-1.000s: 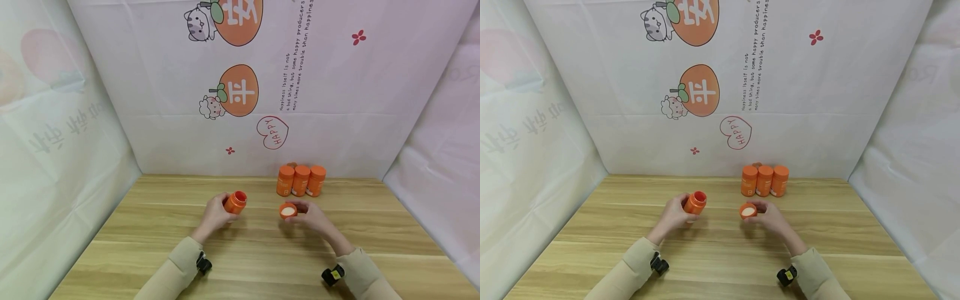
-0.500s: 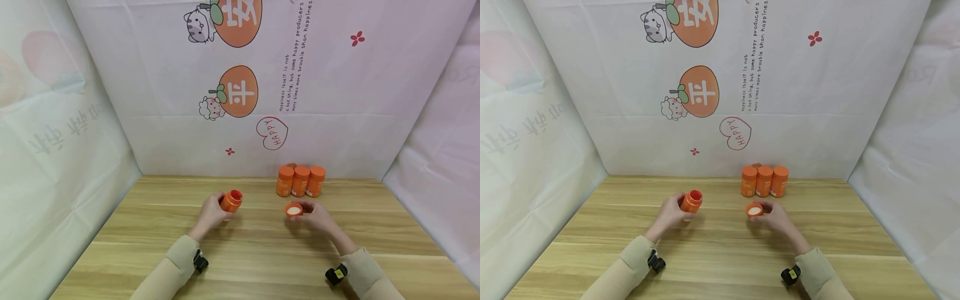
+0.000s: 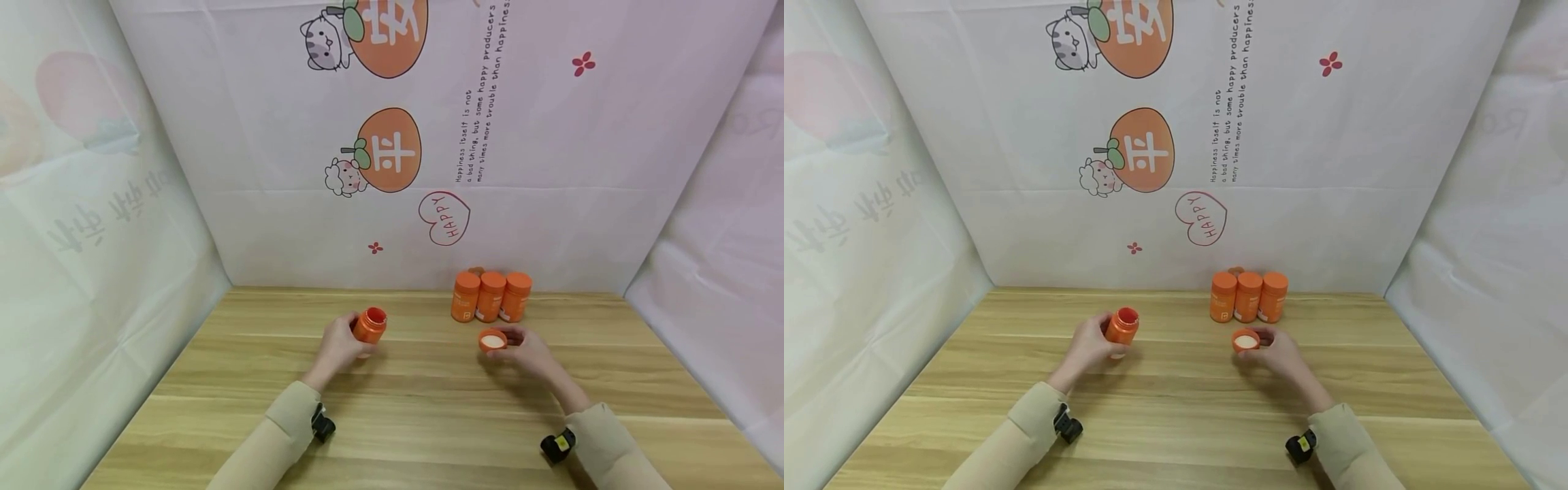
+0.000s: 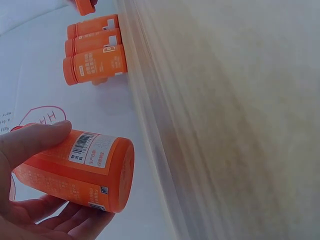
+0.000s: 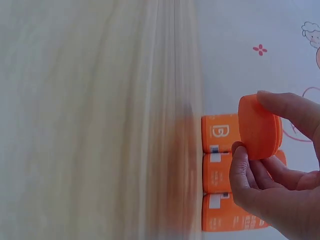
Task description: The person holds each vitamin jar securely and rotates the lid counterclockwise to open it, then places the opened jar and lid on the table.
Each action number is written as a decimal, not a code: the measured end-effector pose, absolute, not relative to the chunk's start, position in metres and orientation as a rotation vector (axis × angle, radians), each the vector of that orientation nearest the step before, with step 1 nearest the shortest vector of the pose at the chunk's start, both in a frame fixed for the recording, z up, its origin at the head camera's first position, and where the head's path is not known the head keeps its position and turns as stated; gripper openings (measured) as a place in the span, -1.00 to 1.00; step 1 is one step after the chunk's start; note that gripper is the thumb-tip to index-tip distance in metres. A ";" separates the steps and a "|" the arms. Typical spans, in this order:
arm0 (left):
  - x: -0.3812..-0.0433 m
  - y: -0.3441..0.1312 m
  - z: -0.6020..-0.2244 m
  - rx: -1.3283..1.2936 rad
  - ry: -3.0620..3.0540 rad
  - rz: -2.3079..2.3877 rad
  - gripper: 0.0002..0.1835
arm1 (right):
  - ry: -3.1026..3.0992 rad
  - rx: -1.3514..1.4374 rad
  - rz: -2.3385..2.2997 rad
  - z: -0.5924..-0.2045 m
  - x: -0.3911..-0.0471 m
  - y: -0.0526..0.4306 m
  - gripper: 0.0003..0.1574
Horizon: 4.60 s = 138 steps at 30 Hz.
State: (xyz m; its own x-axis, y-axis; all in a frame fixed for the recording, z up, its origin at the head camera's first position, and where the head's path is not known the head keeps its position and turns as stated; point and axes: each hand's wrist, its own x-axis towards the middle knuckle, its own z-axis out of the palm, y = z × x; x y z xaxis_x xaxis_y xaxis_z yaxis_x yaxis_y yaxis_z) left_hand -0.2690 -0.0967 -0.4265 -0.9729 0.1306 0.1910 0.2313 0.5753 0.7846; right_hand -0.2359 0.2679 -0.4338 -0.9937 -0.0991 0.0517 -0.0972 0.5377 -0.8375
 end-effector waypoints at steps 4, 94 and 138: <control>-0.272 -0.099 -0.427 -0.299 -2.690 -1.330 -0.45 | 2.791 -0.149 -1.453 -0.434 -0.237 0.273 -0.18; -0.332 -0.135 -0.431 0.004 -2.698 -1.351 -0.41 | 3.042 0.164 -1.193 -0.449 -0.291 0.360 -0.18; -0.350 -0.139 -0.434 0.018 -2.680 -1.313 -0.44 | 3.112 0.109 -1.158 -0.457 -0.304 0.374 -0.22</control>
State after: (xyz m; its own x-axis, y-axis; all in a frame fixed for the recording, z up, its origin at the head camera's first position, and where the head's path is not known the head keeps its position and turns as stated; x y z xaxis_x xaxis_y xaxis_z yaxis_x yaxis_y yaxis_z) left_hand -0.3501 -0.1390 -0.4343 -0.9876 -0.0797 0.1353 0.0581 0.6151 0.7863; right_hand -0.3035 0.3738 -0.4572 -0.9816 0.1236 0.1457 -0.0016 0.7571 -0.6533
